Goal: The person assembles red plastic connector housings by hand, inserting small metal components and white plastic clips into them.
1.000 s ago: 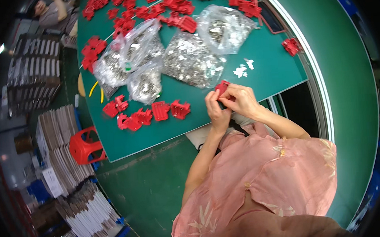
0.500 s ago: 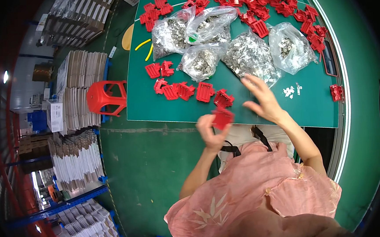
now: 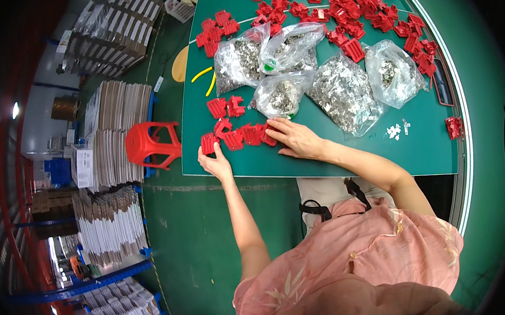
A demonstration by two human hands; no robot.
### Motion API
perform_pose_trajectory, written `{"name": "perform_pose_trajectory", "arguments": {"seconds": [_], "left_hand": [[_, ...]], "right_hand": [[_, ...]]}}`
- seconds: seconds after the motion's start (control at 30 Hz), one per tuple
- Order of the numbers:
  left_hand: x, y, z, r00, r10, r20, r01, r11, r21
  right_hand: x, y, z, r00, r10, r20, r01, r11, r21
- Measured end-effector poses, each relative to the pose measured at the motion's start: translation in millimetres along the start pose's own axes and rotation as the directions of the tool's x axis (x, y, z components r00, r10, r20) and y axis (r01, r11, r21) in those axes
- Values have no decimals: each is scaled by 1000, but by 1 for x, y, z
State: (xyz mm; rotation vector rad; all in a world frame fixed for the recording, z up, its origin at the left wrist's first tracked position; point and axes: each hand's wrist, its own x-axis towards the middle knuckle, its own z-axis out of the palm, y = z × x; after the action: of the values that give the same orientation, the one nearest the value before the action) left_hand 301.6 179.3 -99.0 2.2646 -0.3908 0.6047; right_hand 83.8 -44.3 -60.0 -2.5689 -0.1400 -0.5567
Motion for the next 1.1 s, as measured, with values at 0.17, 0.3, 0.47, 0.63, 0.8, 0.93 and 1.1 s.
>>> {"name": "perform_pose_trajectory", "arguments": {"seconds": [0.17,0.3,0.47,0.63,0.8,0.93,1.1], "left_hand": [[19,-19,13,1000,-25,2,25,999,46],[30,-25,18,999,34,2,-34,999,42],[36,-21,18,1000,6,15,-7,998,55],[33,-23,16,1000,22,16,-22,1000,15],[27,-30,17,997,-71,15,72,995,-62],[30,-37,22,996,-88,14,88,996,-27],[30,-40,23,990,-73,-117,70,997,-30]], "right_hand": [[27,-4,24,992,3,-128,-11,998,-60],[52,-3,41,982,13,-187,-28,997,-76],[75,2,49,989,77,-123,-94,986,-139],[73,-10,26,965,5,-261,-26,996,-80],[58,26,-58,850,-122,-513,127,992,-26],[30,147,-147,716,75,-694,-292,935,-200],[-18,261,-170,805,552,-218,-594,751,-289]]}}
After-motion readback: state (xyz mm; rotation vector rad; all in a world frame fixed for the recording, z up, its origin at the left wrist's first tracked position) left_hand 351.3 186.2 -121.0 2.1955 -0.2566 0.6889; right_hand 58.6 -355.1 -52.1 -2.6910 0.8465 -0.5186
